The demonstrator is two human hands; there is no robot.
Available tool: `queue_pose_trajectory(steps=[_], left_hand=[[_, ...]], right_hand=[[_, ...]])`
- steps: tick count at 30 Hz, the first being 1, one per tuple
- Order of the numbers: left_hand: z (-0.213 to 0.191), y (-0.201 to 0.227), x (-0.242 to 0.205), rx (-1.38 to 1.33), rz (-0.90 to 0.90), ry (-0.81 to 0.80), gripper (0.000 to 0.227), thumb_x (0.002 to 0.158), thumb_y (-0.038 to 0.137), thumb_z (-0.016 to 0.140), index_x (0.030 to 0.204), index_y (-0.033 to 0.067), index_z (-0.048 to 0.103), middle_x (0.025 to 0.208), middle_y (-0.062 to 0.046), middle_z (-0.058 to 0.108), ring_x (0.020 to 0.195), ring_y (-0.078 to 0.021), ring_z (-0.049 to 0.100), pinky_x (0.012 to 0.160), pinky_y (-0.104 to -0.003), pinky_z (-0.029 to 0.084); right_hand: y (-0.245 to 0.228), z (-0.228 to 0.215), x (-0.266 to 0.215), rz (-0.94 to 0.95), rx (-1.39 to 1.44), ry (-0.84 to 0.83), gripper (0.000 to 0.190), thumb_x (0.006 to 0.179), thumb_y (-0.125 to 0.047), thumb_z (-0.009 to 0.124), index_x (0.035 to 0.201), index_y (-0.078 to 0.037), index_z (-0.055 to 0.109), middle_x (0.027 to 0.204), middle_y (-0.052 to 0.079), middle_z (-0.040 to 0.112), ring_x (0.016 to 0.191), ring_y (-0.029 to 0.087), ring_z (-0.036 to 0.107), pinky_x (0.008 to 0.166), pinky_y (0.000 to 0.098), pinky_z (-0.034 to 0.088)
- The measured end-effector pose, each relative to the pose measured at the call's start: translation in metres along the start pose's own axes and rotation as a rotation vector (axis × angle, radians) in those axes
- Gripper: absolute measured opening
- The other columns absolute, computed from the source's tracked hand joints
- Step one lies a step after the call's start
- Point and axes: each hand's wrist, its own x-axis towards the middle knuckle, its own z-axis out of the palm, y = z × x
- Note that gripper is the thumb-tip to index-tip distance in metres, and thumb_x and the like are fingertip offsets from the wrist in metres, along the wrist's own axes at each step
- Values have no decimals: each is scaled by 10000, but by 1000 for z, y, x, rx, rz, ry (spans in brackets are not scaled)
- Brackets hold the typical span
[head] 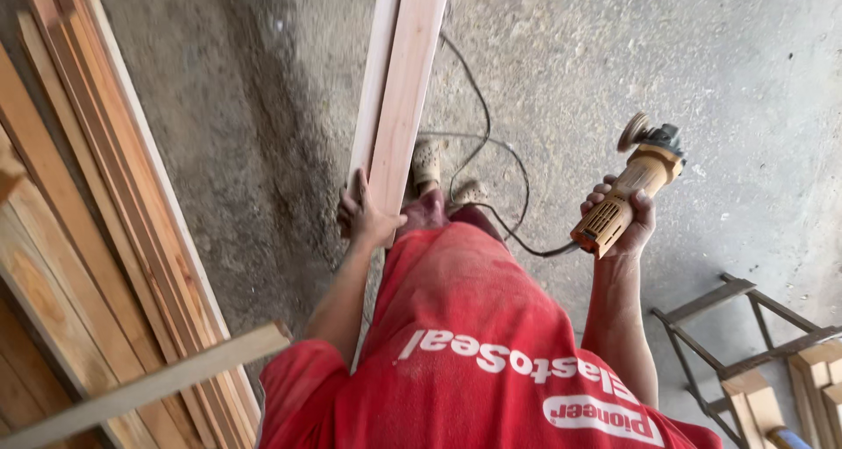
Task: The person sands a long wooden plank using a handheld electric sander. They hold the plank on a metal stand, move the sander along its length, and flip the plank to sand both sides.
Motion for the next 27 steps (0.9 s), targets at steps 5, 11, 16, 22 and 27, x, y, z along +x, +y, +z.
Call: queue_pose_trajectory(steps=[5,11,16,22,27], left_hand=[[19,-28,7,18,-17,-47,1499,563,410,992,1600,448,-89,1675,-231,-7,1445,-516,233,1131,-672,271],[3,-44,36,18,-91,-129,1489,587,343,973,1602,466,-108,1694,-201,-40,1500,-474,197,1159,-666,282],[-27,-73,73,56,-88,-148,1464,622,278,966,1601,475,-104,1699,-189,-42,1504,-475,186,1166,-666,267],[-73,-118,124,172,-18,-149,1448,608,292,897,1611,506,-124,1678,-199,12,1452,-479,262,1195,-582,280],[-117,-154,173,249,36,-127,1432,601,324,896,1620,499,-94,1681,-182,3,1428,-482,254,1181,-596,256]], right_hand=[[12,-29,-22,20,90,-34,608,905,-287,731,1365,41,507,1062,122,626,934,247,672,888,391,610],[10,-62,-31,14,97,40,616,872,-273,742,1343,44,502,1052,131,622,919,251,663,889,405,602],[9,-68,-38,-17,106,126,620,873,-260,756,1351,37,496,1059,127,624,910,249,662,886,405,600],[34,-44,-54,-142,115,136,624,886,-239,767,1364,52,490,1068,145,617,931,258,668,901,414,600],[87,1,-43,-176,111,185,622,877,-236,763,1357,45,484,1079,138,617,941,264,652,899,413,599]])
